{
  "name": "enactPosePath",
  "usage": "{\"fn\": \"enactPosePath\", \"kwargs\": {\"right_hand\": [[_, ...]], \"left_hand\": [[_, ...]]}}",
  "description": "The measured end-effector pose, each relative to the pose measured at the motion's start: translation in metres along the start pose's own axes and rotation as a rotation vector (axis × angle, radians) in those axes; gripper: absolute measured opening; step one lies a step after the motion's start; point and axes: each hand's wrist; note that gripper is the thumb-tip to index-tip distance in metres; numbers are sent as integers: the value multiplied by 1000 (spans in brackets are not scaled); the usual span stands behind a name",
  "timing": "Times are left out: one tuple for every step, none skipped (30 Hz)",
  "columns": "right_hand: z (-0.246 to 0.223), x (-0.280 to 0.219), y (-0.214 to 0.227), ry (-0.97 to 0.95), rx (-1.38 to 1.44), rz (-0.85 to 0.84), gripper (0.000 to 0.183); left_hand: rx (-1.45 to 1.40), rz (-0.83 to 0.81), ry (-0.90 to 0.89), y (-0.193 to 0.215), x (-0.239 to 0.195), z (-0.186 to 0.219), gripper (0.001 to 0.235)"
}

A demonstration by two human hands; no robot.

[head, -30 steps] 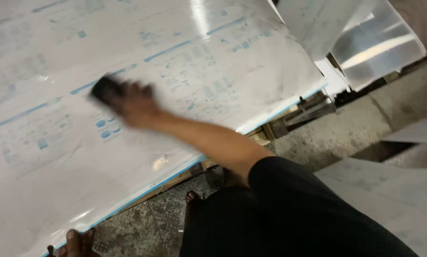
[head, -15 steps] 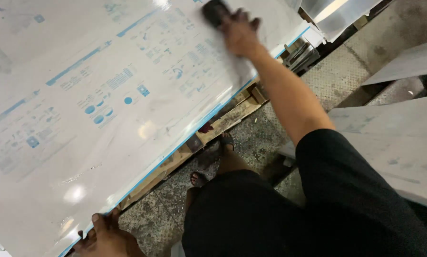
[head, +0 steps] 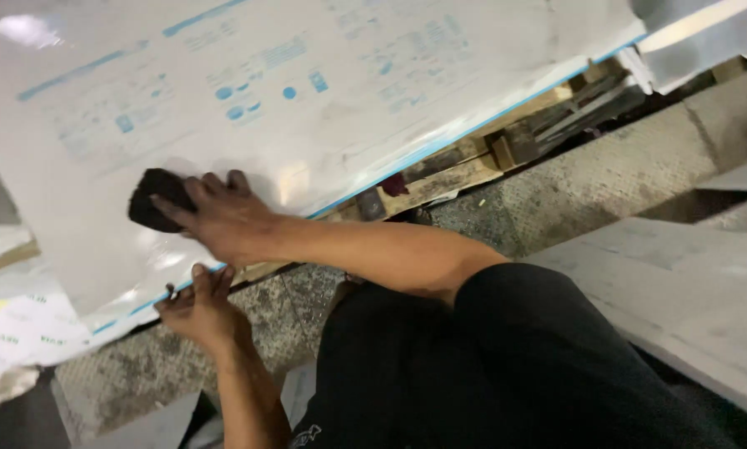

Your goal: Cleaning ink and residue from large offset printing plates using a sponge and cleaning solution.

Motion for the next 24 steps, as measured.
{"fn": "enactPosePath", "kwargs": {"right_hand": [[-7, -6, -9, 94, 11, 72, 66], [3, -30, 14, 121, 27, 60, 66], [17, -52, 38, 26, 25, -10, 83], [36, -76, 64, -85, 13, -79, 100], [81, -98, 65, -74, 20, -89, 100], [127, -132, 75, -261, -91, 13, 84], [167, -174, 89, -445, -204, 117, 68], [241, -205, 91, -440, -209, 115, 68], [309, -246, 95, -518, -305, 270, 62], [367, -296, 95, -610, -398, 426, 57], [380, -298, 107, -617, -401, 425, 57], [391, -305, 118, -726, -438, 418, 61], [403, -313, 131, -837, -475, 411, 65], [410, -296, 104, -869, -487, 423, 65], [421, -279, 80, -849, -382, 432, 63], [435, -270, 60, -838, -282, 444, 61], [363, -245, 39, -879, -299, 461, 61], [284, -207, 32, -676, -371, 421, 58], [200, -159, 47, -474, -438, 372, 55], [162, -157, 54, -500, -446, 376, 55], [124, -151, 60, -374, -287, 338, 57], [87, -139, 66, -237, -125, 300, 60], [101, -145, 66, -252, -129, 308, 60], [116, -150, 67, -234, -172, 320, 61]], "left_hand": [[-10, 14, 12, 0, 1, 2, 55], [-4, 46, 2, -2, -2, 6, 55], [-33, 46, -7, -5, -5, 9, 59], [-63, 31, -5, -13, -6, 9, 64], [-60, 48, -6, -12, -10, 17, 64], [-62, 34, 10, -16, -14, 21, 65], [-65, 20, 26, -21, -18, 26, 65], [-71, 25, 27, -22, -17, 26, 65], [-60, 19, 26, -23, -18, 27, 65], [-43, 4, 30, -24, -18, 27, 64], [-42, -1, 35, -20, -19, 25, 64], [-39, -1, 22, -18, -17, 23, 62], [-36, -1, 9, -17, -15, 20, 60], [-37, -35, 20, -14, -14, 22, 60], [5, 2, 8, -13, -14, 23, 56], [48, 28, 1, -15, -12, 22, 53], [47, -17, 17, -13, -10, 19, 53], [59, 11, 5, -9, -8, 16, 49], [71, 40, -8, -3, -5, 14, 46], [74, 14, 2, 1, -4, 10, 46], [81, 17, -1, 5, -2, 7, 46], [86, 27, -11, 11, 2, 5, 45], [88, 11, -7, 13, 3, 5, 45], [84, 14, -16, 16, 3, 5, 44]]}}
Point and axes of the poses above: each hand's wrist, its own x-axis towards the middle knuckle, its own y-axis out of the back of the hand, z = x × y, and after that the axes turned 3 degrees about y, right-handed
